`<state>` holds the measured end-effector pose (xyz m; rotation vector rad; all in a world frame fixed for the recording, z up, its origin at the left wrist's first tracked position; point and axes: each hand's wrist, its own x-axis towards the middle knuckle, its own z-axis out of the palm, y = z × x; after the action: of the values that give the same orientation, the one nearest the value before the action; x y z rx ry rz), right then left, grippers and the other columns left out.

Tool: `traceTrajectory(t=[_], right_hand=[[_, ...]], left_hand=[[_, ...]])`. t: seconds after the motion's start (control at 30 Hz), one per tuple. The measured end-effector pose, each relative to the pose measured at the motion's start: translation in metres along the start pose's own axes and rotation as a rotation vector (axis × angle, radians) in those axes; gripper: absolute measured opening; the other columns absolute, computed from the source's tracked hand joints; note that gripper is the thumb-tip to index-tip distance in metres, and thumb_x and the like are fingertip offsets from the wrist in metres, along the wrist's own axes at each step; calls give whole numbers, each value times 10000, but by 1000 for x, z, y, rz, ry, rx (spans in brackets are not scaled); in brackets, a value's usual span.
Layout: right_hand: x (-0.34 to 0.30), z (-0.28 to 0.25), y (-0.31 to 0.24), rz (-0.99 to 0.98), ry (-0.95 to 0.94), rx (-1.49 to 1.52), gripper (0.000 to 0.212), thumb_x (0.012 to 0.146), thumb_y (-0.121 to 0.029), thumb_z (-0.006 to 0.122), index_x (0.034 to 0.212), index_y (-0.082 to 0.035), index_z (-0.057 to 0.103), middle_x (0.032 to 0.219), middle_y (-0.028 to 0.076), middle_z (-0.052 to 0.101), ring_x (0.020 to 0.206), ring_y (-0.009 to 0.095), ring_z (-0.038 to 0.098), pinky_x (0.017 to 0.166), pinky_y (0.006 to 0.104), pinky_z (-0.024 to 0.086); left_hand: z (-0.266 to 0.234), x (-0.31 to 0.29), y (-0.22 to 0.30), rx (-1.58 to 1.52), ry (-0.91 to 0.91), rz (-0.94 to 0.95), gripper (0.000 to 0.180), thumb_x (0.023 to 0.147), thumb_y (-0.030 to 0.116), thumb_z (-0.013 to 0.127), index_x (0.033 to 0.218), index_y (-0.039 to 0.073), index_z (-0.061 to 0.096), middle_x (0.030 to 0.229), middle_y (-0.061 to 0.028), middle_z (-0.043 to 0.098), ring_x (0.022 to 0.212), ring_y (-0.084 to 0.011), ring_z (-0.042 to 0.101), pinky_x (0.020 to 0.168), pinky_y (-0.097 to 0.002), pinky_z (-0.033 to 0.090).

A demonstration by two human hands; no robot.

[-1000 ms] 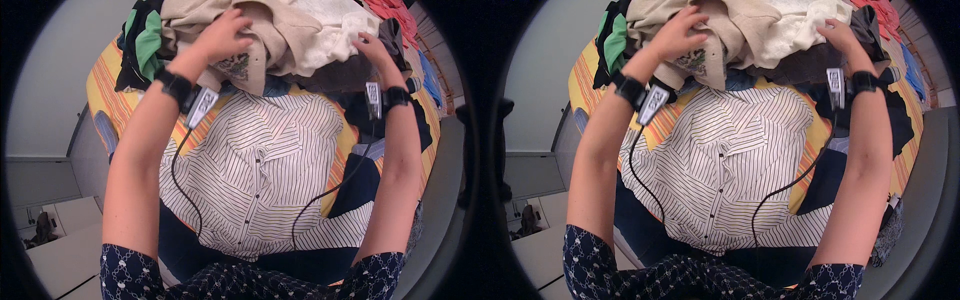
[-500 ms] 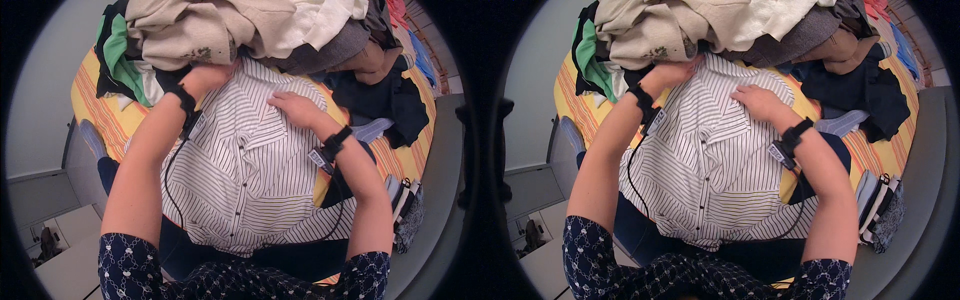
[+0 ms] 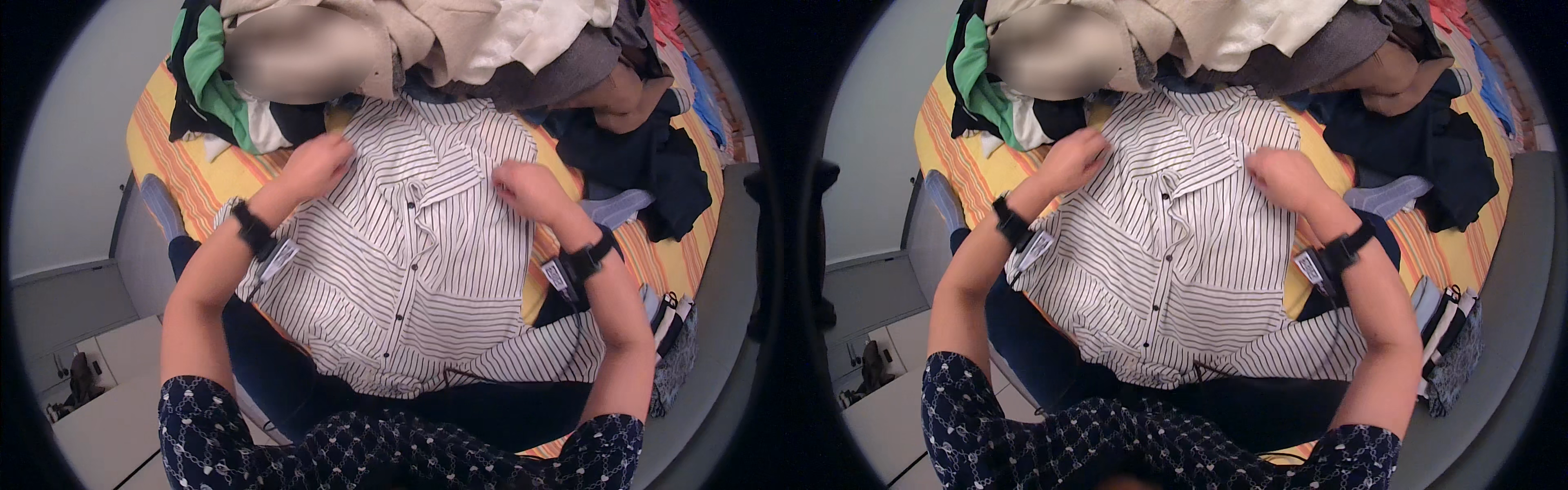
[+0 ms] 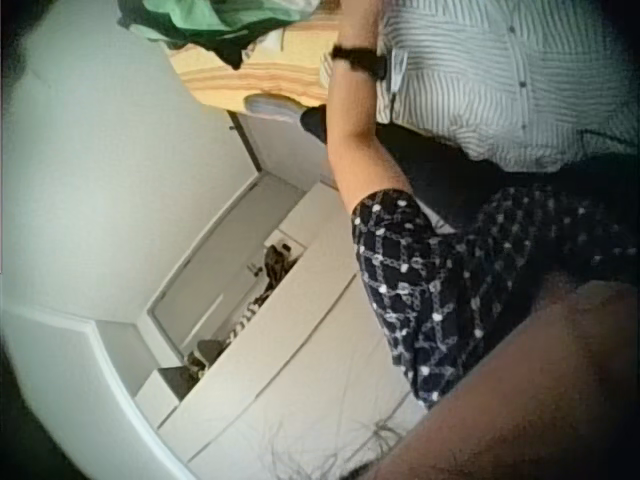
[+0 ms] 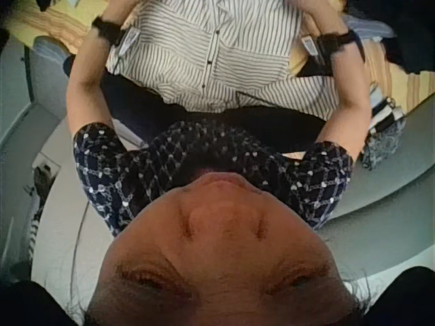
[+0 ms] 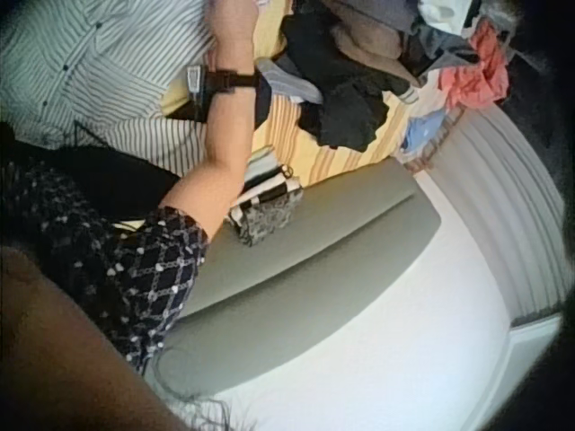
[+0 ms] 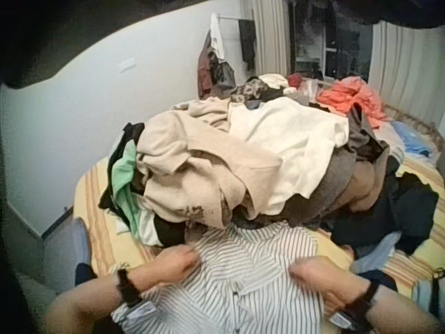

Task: The person sits on a bed and folds several garments one by one. They button a striped shirt, fold it, then fold a beige cardigan and a white t-shirt, placing each folded item into a growing stack.

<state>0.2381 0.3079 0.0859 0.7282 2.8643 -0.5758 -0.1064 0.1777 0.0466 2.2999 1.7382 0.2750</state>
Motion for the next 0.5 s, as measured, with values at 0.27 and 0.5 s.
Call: traceTrajectory(t=[0.27,0.5], right_hand=[[29,33,-47,171,294,-19,234,695,-94,630,913,-69,549,806,137,613,819,330,611,711,419,495],[16,27,-43,271,200,42,281,716,-64,605,995,-48,566,712,131,642,643,294,631,596,385,511]], left_hand=[[17,20,47,-212,112,61,206,780,136,615,973,64,597,935,-100,602,875,-295,586,724,-388,477],[43,89,56,-160,-37,-16,252,726,133,627,972,94,589,960,-99,627,906,-314,589,737,-421,467]])
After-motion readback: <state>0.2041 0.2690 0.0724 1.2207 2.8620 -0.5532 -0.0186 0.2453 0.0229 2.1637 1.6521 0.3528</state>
